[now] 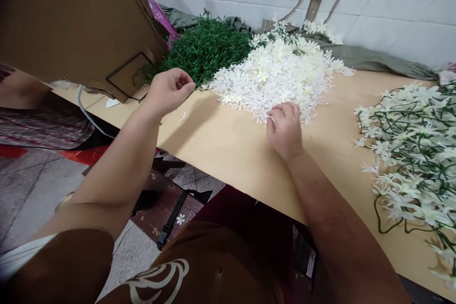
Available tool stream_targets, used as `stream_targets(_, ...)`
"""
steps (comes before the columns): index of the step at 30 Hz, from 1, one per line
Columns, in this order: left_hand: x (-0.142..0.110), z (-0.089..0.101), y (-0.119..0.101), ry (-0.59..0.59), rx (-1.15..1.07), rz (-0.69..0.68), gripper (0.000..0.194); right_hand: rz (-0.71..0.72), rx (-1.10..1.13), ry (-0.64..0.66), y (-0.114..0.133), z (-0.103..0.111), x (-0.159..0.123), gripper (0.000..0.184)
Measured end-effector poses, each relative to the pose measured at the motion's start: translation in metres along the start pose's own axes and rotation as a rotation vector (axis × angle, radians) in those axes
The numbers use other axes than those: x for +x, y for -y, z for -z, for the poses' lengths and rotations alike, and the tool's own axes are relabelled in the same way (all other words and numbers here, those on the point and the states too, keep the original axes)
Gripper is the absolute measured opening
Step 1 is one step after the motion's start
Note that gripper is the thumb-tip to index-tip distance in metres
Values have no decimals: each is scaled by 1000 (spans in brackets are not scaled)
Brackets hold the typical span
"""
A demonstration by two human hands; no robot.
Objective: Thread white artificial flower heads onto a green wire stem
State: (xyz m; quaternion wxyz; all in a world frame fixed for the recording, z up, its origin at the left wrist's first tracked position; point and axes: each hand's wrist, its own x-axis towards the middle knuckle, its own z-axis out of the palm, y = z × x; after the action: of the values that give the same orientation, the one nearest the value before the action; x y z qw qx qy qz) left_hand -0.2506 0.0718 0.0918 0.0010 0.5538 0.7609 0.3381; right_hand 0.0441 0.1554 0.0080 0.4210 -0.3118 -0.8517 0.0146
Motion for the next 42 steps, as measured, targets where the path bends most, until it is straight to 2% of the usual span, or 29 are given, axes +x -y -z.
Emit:
stream_targets(4,-23,0,37,-184,-181,92,4,45,-12,-43,5,0,0,12)
stream_targets(6,-35,1,47,-221,-285,142,5,75,2,-21,13,-3,1,13)
stream_targets(8,-46,-1,49,-207,-386,155,8,103,16,39,23,-8,1,15)
stream_targets(10,-54,-6,39,-121,-392,111,9,123,1,106,31,-14,2,16)
stream_targets(12,-60,-13,21,8,-309,-11,10,106,-50,157,35,-18,4,17)
stream_targets(14,-65,-19,-1,197,-255,-152,11,59,-112,189,33,-20,5,18)
stream_targets(18,-72,-29,-42,540,-83,-391,9,-20,-216,214,13,-12,8,19)
stream_targets(21,-67,-36,-59,695,-23,-463,12,-53,-237,201,-3,-4,8,18)
stream_targets(23,-54,-41,-64,692,2,-436,14,-64,-232,189,-11,-1,9,17)
stream_targets(27,-9,-51,-61,459,86,-296,12,-53,-221,158,-18,1,10,18)
stream_targets(29,14,-57,-57,390,111,-247,8,-56,-217,138,-18,1,11,20)
stream_targets(32,36,-69,-52,428,183,-245,13,-86,-213,103,-18,2,11,14)
stream_targets(36,42,-84,-51,576,321,-250,24,-129,-235,117,-18,3,8,11)
stream_targets(39,40,-86,-48,544,297,-227,22,-152,-223,95,-20,5,9,14)
stream_targets(42,39,-79,-41,474,258,-197,22,-171,-154,-2,-25,9,11,12)
